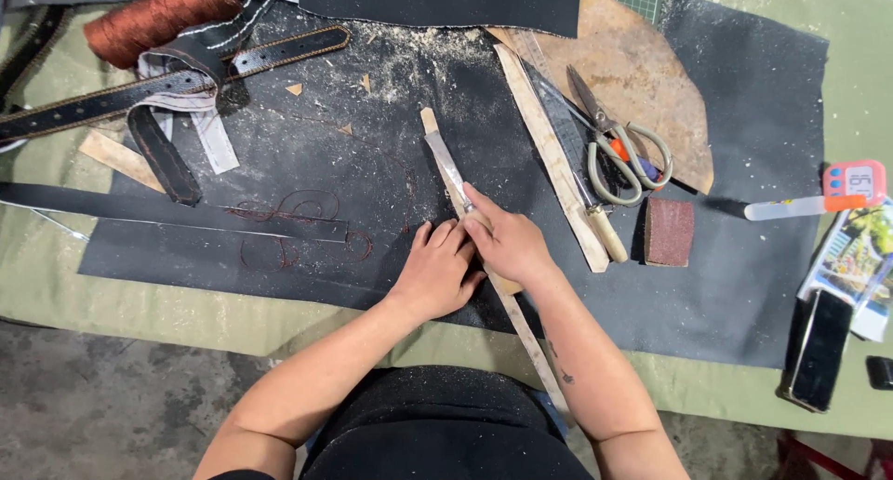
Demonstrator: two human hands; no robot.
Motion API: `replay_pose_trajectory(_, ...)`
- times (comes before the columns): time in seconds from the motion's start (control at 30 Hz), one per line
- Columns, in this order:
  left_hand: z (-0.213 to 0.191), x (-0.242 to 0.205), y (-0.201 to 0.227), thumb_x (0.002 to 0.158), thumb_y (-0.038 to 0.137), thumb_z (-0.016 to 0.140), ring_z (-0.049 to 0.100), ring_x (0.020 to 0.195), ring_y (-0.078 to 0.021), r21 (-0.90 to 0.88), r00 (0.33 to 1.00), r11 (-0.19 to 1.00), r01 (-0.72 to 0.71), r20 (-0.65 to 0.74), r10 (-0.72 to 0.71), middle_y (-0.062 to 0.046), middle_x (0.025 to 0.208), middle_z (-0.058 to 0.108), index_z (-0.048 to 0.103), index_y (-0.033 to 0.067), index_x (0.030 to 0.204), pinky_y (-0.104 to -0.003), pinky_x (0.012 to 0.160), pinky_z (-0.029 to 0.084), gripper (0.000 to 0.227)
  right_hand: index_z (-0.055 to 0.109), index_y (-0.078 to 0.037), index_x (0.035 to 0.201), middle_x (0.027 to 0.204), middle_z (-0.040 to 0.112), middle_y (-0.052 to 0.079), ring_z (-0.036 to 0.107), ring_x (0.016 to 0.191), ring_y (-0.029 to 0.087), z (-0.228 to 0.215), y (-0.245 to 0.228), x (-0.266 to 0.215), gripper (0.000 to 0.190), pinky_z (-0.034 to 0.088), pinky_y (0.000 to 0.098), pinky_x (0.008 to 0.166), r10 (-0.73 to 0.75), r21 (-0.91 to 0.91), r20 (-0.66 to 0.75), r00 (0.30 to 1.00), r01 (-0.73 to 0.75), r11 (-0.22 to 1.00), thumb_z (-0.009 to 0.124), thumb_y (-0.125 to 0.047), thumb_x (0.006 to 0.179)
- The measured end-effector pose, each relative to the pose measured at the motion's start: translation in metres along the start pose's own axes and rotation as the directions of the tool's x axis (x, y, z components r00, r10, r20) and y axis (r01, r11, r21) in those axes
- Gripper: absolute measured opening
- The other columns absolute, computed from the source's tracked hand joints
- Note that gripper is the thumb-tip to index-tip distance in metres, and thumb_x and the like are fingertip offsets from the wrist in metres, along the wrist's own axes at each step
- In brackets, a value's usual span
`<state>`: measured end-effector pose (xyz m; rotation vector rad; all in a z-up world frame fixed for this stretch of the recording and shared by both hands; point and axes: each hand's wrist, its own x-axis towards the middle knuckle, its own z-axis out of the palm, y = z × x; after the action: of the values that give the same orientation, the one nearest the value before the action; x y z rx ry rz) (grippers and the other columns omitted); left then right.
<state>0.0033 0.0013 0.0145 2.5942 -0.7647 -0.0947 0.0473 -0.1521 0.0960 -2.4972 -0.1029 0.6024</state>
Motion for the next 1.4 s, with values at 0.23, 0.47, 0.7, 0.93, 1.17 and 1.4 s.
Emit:
replay_pose_trajectory(0.23, 0.000, 0.000, -0.002, 0.091, 0.046, 0.063, 0.038, 0.140, -0.0318, -0.028, 1.000, 1.000, 0.008, -0.002, -0.008, -0.017, 0.139, 0.052, 0.063, 0.0069, 0.129, -0.058, 0.113, 0.027, 0.055, 0.039, -0.035, 0.156, 0.127, 0.068, 0.023, 0.063, 0.115, 0.048, 0.004, -0.006, -0.001, 0.059, 0.051, 0.0579, 0.099, 0.006, -0.006, -0.022, 1.000, -0.006, 1.000, 0.047, -0.038, 0.098)
replay_pose_trajectory(0.47, -0.002, -0.001, -0.002, 0.090, 0.045, 0.064, 0.039, 0.138, -0.0329, -0.024, 1.000, 1.000, -0.010, -0.009, 0.010, -0.017, 0.138, 0.052, 0.063, 0.0058, 0.130, -0.059, 0.112, 0.029, 0.056, 0.041, -0.039, 0.154, 0.134, 0.066, 0.016, 0.062, 0.118, 0.044, 0.010, -0.002, 0.006, 0.059, 0.051, 0.0555, 0.101, 0.029, -0.015, -0.057, 0.998, -0.030, 0.999, 0.051, -0.040, 0.096)
replay_pose_trajectory(0.7, 0.007, -0.003, -0.003, 0.092, 0.046, 0.062, 0.036, 0.141, -0.0322, -0.010, 1.000, 1.000, -0.004, 0.005, 0.004, -0.016, 0.139, 0.050, 0.061, 0.0069, 0.133, -0.059, 0.114, 0.026, 0.057, 0.040, -0.040, 0.155, 0.130, 0.068, 0.017, 0.063, 0.117, 0.045, 0.010, -0.004, -0.005, 0.059, 0.050, 0.0557, 0.101, 0.041, -0.040, -0.045, 0.998, -0.043, 0.998, 0.047, -0.042, 0.097)
replay_pose_trajectory(0.93, -0.008, -0.001, -0.002, 0.092, 0.045, 0.062, 0.036, 0.140, -0.0312, -0.036, 0.999, 0.999, 0.002, 0.049, 0.000, -0.016, 0.138, 0.051, 0.062, 0.0053, 0.132, -0.059, 0.114, 0.026, 0.056, 0.038, -0.041, 0.155, 0.128, 0.070, 0.017, 0.065, 0.116, 0.043, 0.009, -0.015, 0.009, 0.058, 0.052, 0.0548, 0.101, 0.064, -0.096, -0.062, 0.996, -0.070, 0.993, 0.047, -0.045, 0.098)
replay_pose_trajectory(1.17, 0.007, -0.002, -0.006, 0.093, 0.047, 0.061, 0.038, 0.139, -0.0333, -0.002, 1.000, 1.000, -0.015, -0.017, 0.015, -0.020, 0.143, 0.050, 0.060, 0.0029, 0.136, -0.058, 0.113, 0.026, 0.061, 0.045, -0.036, 0.153, 0.140, 0.063, 0.013, 0.056, 0.129, 0.040, 0.000, -0.004, 0.027, 0.055, 0.044, 0.0519, 0.111, -0.038, 0.198, -0.105, 0.994, 0.059, 0.979, 0.054, -0.036, 0.099)
replay_pose_trajectory(1.4, -0.007, 0.000, -0.004, 0.093, 0.046, 0.062, 0.034, 0.141, -0.0363, -0.011, 0.999, 0.999, 0.030, -0.036, -0.031, -0.019, 0.146, 0.047, 0.054, 0.0033, 0.143, -0.065, 0.112, 0.016, 0.066, 0.040, -0.012, 0.156, 0.074, 0.070, 0.016, 0.071, 0.056, 0.022, 0.020, 0.067, -0.015, 0.057, 0.062, 0.0352, 0.054, -0.171, 0.702, -0.089, 0.981, 0.183, 0.688, 0.053, -0.011, 0.101)
